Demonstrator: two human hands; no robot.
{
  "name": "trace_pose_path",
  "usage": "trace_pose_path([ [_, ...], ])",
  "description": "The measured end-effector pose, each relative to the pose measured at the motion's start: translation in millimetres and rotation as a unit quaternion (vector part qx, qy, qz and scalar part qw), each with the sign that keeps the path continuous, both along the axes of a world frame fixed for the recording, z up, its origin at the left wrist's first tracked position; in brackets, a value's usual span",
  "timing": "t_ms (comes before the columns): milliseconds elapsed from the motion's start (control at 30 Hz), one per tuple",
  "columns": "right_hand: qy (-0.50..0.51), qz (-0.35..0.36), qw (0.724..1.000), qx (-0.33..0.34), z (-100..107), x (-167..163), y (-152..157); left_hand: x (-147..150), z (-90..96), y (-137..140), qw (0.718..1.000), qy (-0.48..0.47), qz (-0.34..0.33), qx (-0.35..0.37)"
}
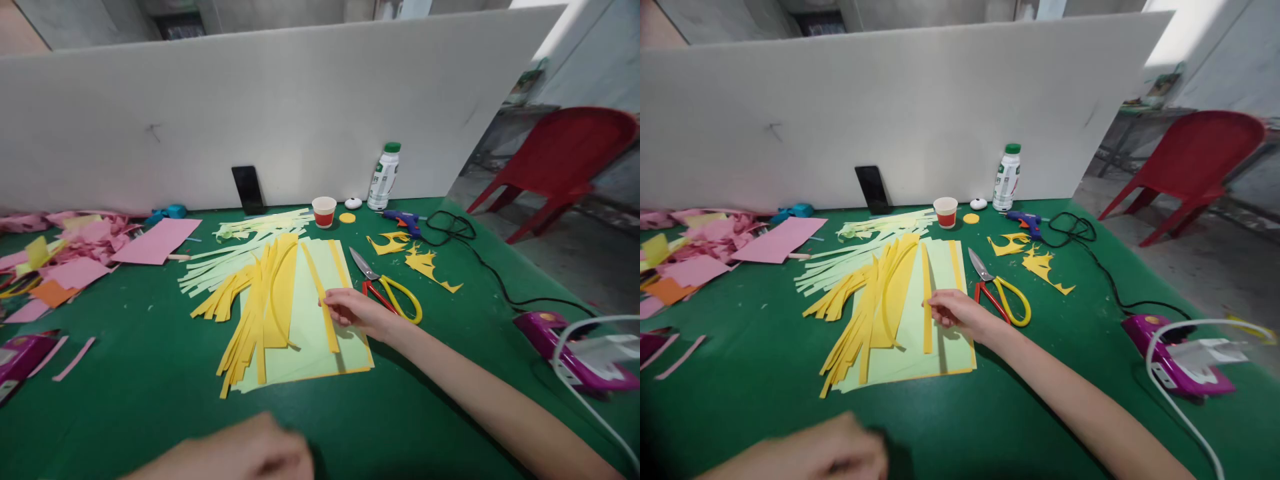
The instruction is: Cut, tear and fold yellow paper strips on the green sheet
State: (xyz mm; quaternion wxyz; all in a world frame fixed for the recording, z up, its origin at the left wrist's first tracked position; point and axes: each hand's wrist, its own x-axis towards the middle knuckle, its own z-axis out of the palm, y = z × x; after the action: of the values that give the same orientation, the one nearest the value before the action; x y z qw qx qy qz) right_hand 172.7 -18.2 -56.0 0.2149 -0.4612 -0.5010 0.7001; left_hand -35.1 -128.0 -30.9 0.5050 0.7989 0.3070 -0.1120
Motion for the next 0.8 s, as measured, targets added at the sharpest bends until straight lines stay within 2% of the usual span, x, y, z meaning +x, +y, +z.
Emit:
trace_pose_path([
  [67, -0.005, 0.002, 1.0, 0.02, 3.5, -3.7, 2.8, 16.4, -4.5, 35.6, 0.997, -0.035, 0.042, -0.05],
  [100, -0.008, 0.003, 0.999, 0.031, 4.5, -5.3, 3.8, 25.2, -7.8, 51.6, 0.975, -0.109, 0.125, -0.149],
  [133, -0.013, 0.004, 0.999, 0.041, 4.9, -6.7, 4.8, 33.5, -11.4, 65.1, 0.941, -0.171, 0.179, -0.229],
  [167, -0.019, 0.006, 0.998, 0.053, 4.7, -7.8, 5.9, 40.7, -15.3, 75.7, 0.911, -0.214, 0.232, -0.264],
  [267, -0.047, 0.004, 0.994, 0.094, 3.5, -10.3, 13.1, 53.0, -26.9, 89.1, 0.889, -0.246, 0.292, -0.252],
  [367, -0.088, -0.014, 0.984, 0.154, 7.9, -14.4, 31.3, 55.0, -35.1, 85.6, 0.884, -0.24, 0.296, -0.269],
  [467, -0.132, -0.021, 0.965, 0.224, 22.2, -23.2, 58.0, 54.7, -37.3, 81.2, 0.877, -0.24, 0.294, -0.294],
  [600, -0.2, 0.029, 0.935, 0.291, 46.4, -33.6, 83.7, 54.3, -35.1, 82.9, 0.86, -0.265, 0.316, -0.3],
  [700, -0.29, 0.032, 0.899, 0.326, 57.0, -25.6, 80.1, 53.1, -34.2, 84.4, 0.85, -0.284, 0.333, -0.294],
  [800, -0.381, -0.003, 0.855, 0.351, 54.8, -1.9, 56.7, 51.0, -31.4, 86.9, 0.842, -0.303, 0.35, -0.278],
])
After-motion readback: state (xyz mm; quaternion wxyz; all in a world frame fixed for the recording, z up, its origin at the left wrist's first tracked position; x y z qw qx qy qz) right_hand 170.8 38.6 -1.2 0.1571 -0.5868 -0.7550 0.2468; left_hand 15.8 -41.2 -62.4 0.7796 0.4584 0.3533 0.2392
